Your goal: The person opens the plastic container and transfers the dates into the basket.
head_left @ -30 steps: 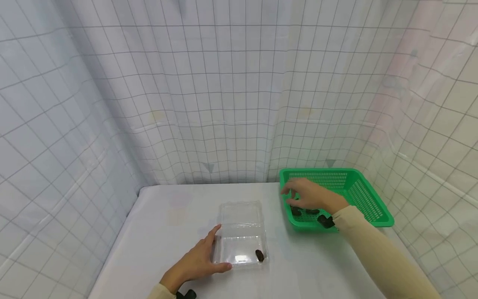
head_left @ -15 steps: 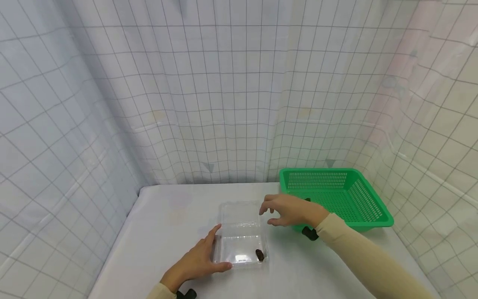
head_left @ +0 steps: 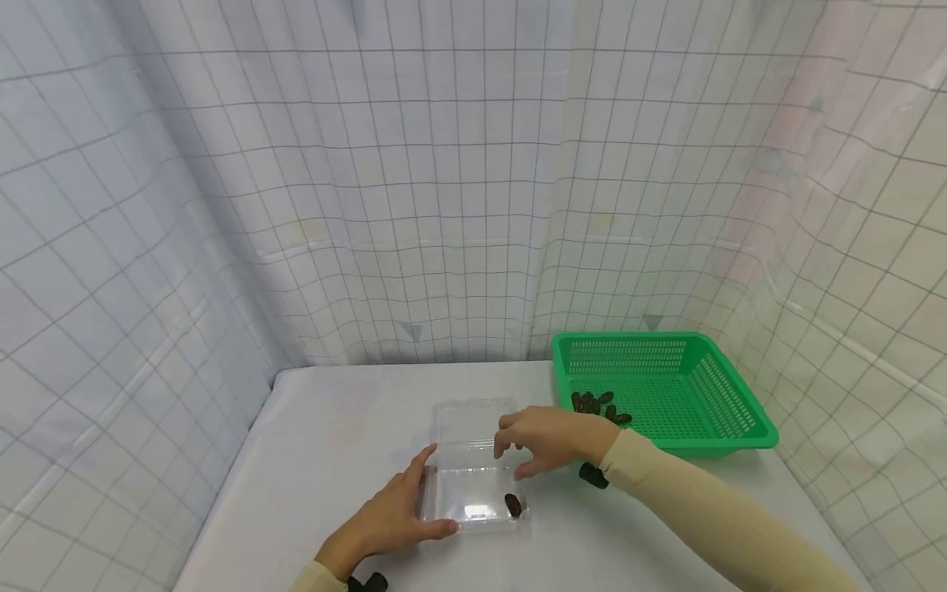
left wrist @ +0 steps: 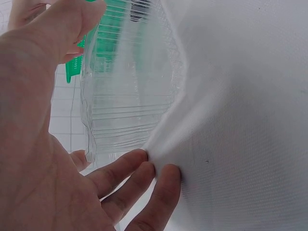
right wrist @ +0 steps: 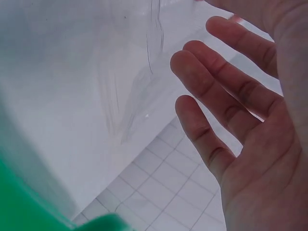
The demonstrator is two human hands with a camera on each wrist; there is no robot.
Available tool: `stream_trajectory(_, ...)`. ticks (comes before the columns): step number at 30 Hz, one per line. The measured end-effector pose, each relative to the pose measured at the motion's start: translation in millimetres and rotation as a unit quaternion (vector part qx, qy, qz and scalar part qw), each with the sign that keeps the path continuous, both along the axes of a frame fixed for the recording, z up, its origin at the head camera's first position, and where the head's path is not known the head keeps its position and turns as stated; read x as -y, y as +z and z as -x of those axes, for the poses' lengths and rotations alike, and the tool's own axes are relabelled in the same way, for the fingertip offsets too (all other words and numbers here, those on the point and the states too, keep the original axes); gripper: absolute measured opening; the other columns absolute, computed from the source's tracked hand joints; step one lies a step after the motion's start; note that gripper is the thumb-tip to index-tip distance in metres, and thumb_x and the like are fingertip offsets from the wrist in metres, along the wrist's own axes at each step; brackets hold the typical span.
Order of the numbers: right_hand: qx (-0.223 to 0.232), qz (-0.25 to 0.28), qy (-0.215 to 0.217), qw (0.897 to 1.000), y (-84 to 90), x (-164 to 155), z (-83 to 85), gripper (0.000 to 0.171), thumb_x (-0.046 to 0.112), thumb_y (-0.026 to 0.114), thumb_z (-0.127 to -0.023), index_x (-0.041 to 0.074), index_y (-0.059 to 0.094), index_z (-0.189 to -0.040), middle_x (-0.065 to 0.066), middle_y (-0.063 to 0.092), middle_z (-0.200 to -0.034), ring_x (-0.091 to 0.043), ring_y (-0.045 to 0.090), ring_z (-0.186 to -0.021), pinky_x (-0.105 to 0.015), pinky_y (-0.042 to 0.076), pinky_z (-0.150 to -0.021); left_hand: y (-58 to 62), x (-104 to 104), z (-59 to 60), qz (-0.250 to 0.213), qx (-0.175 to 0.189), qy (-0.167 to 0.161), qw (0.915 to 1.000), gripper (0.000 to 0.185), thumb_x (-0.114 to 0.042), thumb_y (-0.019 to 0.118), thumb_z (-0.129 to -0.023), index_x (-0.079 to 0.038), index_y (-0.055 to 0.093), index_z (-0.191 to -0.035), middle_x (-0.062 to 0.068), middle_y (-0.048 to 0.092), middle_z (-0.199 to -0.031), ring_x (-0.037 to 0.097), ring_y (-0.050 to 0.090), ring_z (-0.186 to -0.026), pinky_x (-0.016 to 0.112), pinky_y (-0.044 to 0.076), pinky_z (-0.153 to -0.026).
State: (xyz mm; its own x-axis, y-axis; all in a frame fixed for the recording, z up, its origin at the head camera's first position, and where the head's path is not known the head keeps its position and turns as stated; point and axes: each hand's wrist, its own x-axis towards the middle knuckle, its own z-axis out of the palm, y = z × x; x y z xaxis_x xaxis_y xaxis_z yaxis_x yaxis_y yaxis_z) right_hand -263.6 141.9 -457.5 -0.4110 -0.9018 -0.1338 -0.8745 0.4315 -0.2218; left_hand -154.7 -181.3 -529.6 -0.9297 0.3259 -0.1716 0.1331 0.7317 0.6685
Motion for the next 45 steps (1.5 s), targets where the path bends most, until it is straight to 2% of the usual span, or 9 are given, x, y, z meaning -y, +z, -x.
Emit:
stream_trajectory(4, 0.003, -0.017, 0.012, 1.0, -4.7, 9, -1.7, 0.034, 0.028, 0.096, -0.1, 0.018, 0.084, -0.131, 0.0, 0.081, -0.122, -0.011, 0.078, -0.106, -0.021, 0.06, -0.095, -0.8, 0, 1.5, 0.001, 0.001, -0.002, 1.0, 0.131, -0.06, 0.099, -0.089, -0.018, 0.021, -0.187, 0.021, 0.061, -0.169, 0.044, 0.064, -0.147, 0.073, 0.057, -0.111)
stream_trajectory(10, 0.03, -0.054, 0.009, 0.998, -11.7, 21, -2.2, 0.035, 0.031, 0.098, -0.098, 0.021, 0.085, -0.129, 0.004, 0.082, -0.12, -0.005, 0.076, -0.101, -0.018, 0.059, -0.092, -0.6, -1, 2.3, 0.002, -0.002, -0.002, 1.0, 0.131, -0.058, 0.099, -0.09, -0.016, 0.021, -0.186, 0.023, 0.06, -0.17, 0.046, 0.064, -0.148, 0.074, 0.057, -0.112)
stream_trajectory(16, 0.05, -0.077, 0.012, 0.996, -18.8, 30, -2.1, 0.035, 0.03, 0.101, -0.094, 0.021, 0.086, -0.125, 0.007, 0.083, -0.109, 0.005, 0.065, -0.088, -0.015, 0.055, -0.085, 1.4, -2, 1.8, 0.001, 0.0, 0.001, 1.0, 0.13, -0.061, 0.098, -0.09, -0.018, 0.022, -0.187, 0.023, 0.06, -0.17, 0.046, 0.064, -0.149, 0.073, 0.057, -0.113)
stream_trajectory(21, 0.064, -0.081, 0.023, 0.994, -24.7, 38, -4.0, 0.037, 0.03, 0.104, -0.091, 0.02, 0.086, -0.121, 0.009, 0.083, -0.102, 0.008, 0.064, -0.082, -0.012, 0.053, -0.08, 3.4, -1, 1.1, 0.0, 0.001, 0.003, 1.0, 0.131, -0.06, 0.098, -0.089, -0.019, 0.022, -0.187, 0.024, 0.059, -0.171, 0.048, 0.062, -0.151, 0.073, 0.057, -0.113)
stream_trajectory(25, 0.081, -0.092, 0.018, 0.992, -32.6, 41, -5.0, 0.038, 0.029, 0.106, -0.088, 0.021, 0.085, -0.119, 0.013, 0.081, -0.095, 0.009, 0.065, -0.08, -0.01, 0.052, -0.078, 2.2, 0, 0.5, -0.001, -0.003, 0.0, 1.0, 0.13, -0.06, 0.098, -0.09, -0.018, 0.023, -0.186, 0.022, 0.06, -0.171, 0.044, 0.063, -0.148, 0.07, 0.058, -0.11)
stream_trajectory(30, 0.077, -0.102, 0.022, 0.992, -41.7, 43, -4.8, 0.037, 0.023, 0.105, -0.089, 0.023, 0.085, -0.12, 0.018, 0.076, -0.089, 0.009, 0.063, -0.079, -0.01, 0.051, -0.077, -0.5, 0, -1.0, -0.001, -0.007, -0.002, 1.0, 0.131, -0.061, 0.099, -0.088, -0.018, 0.024, -0.186, 0.02, 0.061, -0.169, 0.04, 0.064, -0.145, 0.067, 0.058, -0.108)
stream_trajectory(38, 0.064, -0.082, 0.028, 0.994, -43.0, 46, -2.0, 0.03, 0.013, 0.099, -0.093, 0.019, 0.084, -0.118, 0.012, 0.075, -0.093, 0.006, 0.061, -0.082, -0.01, 0.05, -0.078, -1.4, 0, -0.9, 0.0, -0.009, -0.004, 0.9999, 0.132, -0.063, 0.098, -0.089, -0.018, 0.022, -0.186, 0.021, 0.061, -0.169, 0.043, 0.063, -0.148, 0.069, 0.058, -0.11)
stream_trajectory(45, 0.078, -0.048, 0.021, 0.996, -43.9, 46, -0.9, 0.024, 0.008, 0.097, -0.093, 0.015, 0.083, -0.111, 0.01, 0.074, -0.093, 0.004, 0.059, -0.081, -0.01, 0.049, -0.077, -0.4, 1, -0.6, 0.002, -0.01, -0.007, 0.9999, 0.131, -0.063, 0.097, -0.09, -0.017, 0.022, -0.187, 0.021, 0.061, -0.17, 0.042, 0.064, -0.147, 0.069, 0.058, -0.111)
